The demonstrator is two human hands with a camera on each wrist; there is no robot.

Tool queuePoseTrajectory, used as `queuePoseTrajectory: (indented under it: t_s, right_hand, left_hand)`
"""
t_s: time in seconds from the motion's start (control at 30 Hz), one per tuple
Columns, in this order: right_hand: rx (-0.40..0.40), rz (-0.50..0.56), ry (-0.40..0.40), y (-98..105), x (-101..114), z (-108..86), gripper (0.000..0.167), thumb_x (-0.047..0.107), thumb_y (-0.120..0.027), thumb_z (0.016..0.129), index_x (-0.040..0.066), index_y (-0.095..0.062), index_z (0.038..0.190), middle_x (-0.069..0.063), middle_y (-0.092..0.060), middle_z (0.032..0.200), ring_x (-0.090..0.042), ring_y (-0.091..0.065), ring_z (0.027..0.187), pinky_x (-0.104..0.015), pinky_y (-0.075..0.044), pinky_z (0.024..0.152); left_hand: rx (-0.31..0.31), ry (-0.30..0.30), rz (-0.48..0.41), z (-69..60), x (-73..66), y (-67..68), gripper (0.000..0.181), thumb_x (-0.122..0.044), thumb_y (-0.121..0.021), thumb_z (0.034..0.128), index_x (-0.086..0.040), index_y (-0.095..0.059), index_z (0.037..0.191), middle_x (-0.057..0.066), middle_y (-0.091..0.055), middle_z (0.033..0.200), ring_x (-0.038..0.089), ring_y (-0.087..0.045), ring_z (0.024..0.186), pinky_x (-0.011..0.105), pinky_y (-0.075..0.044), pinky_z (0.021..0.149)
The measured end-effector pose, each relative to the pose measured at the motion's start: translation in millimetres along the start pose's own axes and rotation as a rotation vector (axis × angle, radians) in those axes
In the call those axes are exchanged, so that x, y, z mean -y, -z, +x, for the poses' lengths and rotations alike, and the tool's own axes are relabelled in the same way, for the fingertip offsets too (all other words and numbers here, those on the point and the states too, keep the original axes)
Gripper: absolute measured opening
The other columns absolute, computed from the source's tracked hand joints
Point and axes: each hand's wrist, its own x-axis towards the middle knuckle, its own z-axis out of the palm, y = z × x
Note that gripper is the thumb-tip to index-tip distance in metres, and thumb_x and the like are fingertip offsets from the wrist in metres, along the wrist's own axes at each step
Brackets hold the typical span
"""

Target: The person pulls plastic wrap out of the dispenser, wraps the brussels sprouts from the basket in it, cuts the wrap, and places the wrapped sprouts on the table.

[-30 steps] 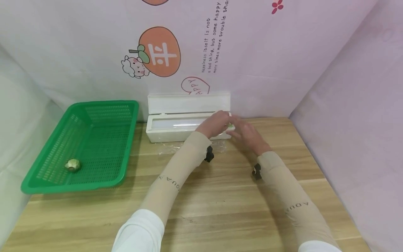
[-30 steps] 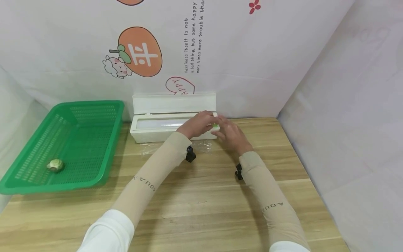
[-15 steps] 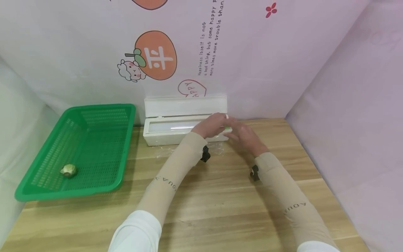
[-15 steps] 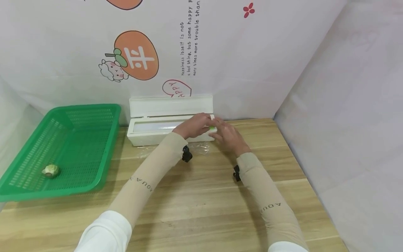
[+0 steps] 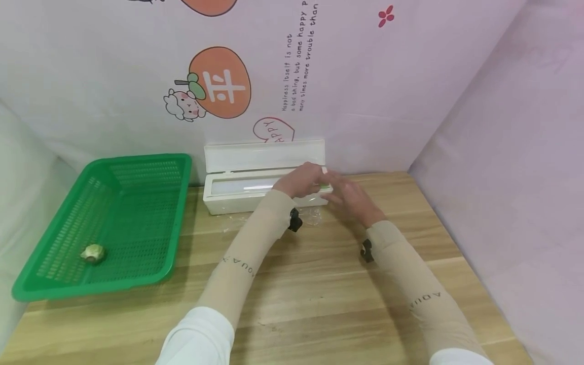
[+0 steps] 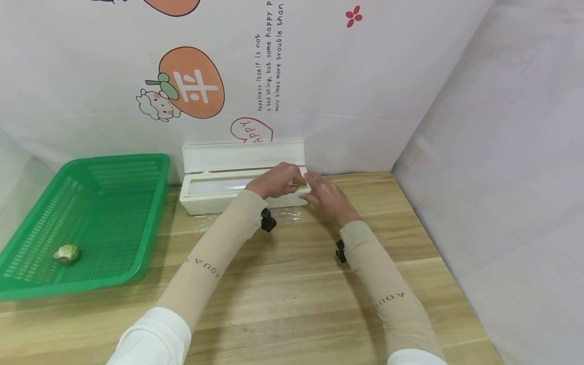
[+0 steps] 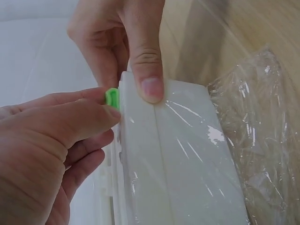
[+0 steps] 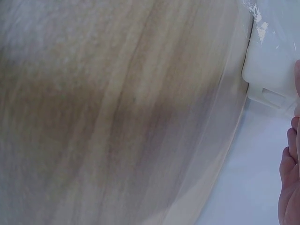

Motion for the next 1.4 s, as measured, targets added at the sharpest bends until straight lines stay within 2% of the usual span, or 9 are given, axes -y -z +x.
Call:
queuePoseTrajectory:
  t_s: [0.13,0.3,0.53,0.77,0.87,1.03,1.17,1.4]
  right_hand:
    - [0.013,-0.02,0.007,-3.5,1.3,3.2,0.061,0.037,-0.067,0.104,0.024,-0.045,0.16,-0.011,-0.039,0.17,-0.04,-0.065,0.131,-0.061,-0.047,0.119]
    - [0.007,-0.047,0.011,-5.1,-3.3,5.8,0.073,0.038,-0.066,0.105,0.014,-0.033,0.166,-0.017,-0.043,0.167,-0.044,-0.055,0.142,-0.06,-0.045,0.12]
    - [-0.027,-0.043,0.043,-1.9,-3.9,3.7,0.073,0.03,-0.072,0.101,0.01,-0.038,0.163,-0.017,-0.043,0.166,-0.045,-0.057,0.14,-0.059,-0.047,0.119]
    - [-0.023,-0.077,0.05,-3.8,-5.7,3.9,0.073,0.032,-0.07,0.103,0.003,-0.038,0.161,-0.023,-0.039,0.166,-0.047,-0.047,0.148,-0.059,-0.038,0.126]
    - [-0.012,-0.079,0.032,-2.9,-6.2,3.1,0.074,0.034,-0.069,0.103,0.002,-0.037,0.161,-0.022,-0.036,0.168,-0.045,-0.043,0.152,-0.057,-0.034,0.129]
    - [-0.008,-0.067,0.026,0.1,-8.4,-0.7,0.075,0.035,-0.068,0.104,0.002,-0.035,0.162,-0.02,-0.031,0.17,-0.045,-0.04,0.153,-0.057,-0.031,0.13]
    - [-0.01,-0.057,0.024,1.1,-10.0,-2.9,0.074,0.035,-0.067,0.104,0.004,-0.035,0.163,-0.018,-0.029,0.171,-0.045,-0.038,0.154,-0.058,-0.03,0.13]
    - [0.001,-0.056,0.017,0.7,-6.2,0.3,0.073,0.035,-0.067,0.105,0.004,-0.035,0.163,-0.019,-0.031,0.171,-0.047,-0.039,0.153,-0.061,-0.031,0.129]
  left_hand:
    - [0.012,-0.005,0.027,-7.9,5.4,3.1,0.02,0.0,-0.069,0.0968,-0.009,-0.081,0.111,0.006,-0.08,0.107,0.019,-0.073,0.099,0.026,-0.059,0.095]
    - [0.031,0.029,0.02,-21.3,10.8,11.2,0.024,0.004,-0.069,0.0946,-0.01,-0.082,0.11,0.007,-0.081,0.109,0.021,-0.073,0.102,0.03,-0.059,0.099]
    - [0.04,0.057,0.034,-40.1,20.2,15.6,0.023,-0.002,-0.07,0.0983,-0.009,-0.081,0.117,0.008,-0.08,0.118,0.022,-0.073,0.11,0.03,-0.058,0.104]
    - [0.041,0.106,0.036,-64.8,30.0,24.7,0.023,-0.004,-0.071,0.0988,-0.009,-0.08,0.12,0.008,-0.079,0.12,0.023,-0.073,0.113,0.031,-0.059,0.104]
    - [0.035,0.14,0.007,-77.3,35.6,29.2,0.024,-0.004,-0.071,0.0986,-0.01,-0.079,0.121,0.007,-0.078,0.121,0.022,-0.073,0.113,0.03,-0.06,0.103]
    - [0.02,0.155,-0.031,-94.4,45.0,34.2,0.025,-0.002,-0.072,0.0976,-0.009,-0.079,0.12,0.006,-0.079,0.12,0.021,-0.075,0.112,0.031,-0.061,0.102]
    - [0.0,0.141,-0.034,-102.2,48.9,36.3,0.024,0.0,-0.072,0.0966,-0.007,-0.079,0.119,0.008,-0.08,0.117,0.022,-0.075,0.109,0.032,-0.062,0.101]
    - [-0.004,0.163,-0.03,-112.3,49.5,40.6,0.026,0.001,-0.072,0.0952,-0.006,-0.079,0.119,0.009,-0.08,0.117,0.023,-0.075,0.109,0.033,-0.062,0.1]
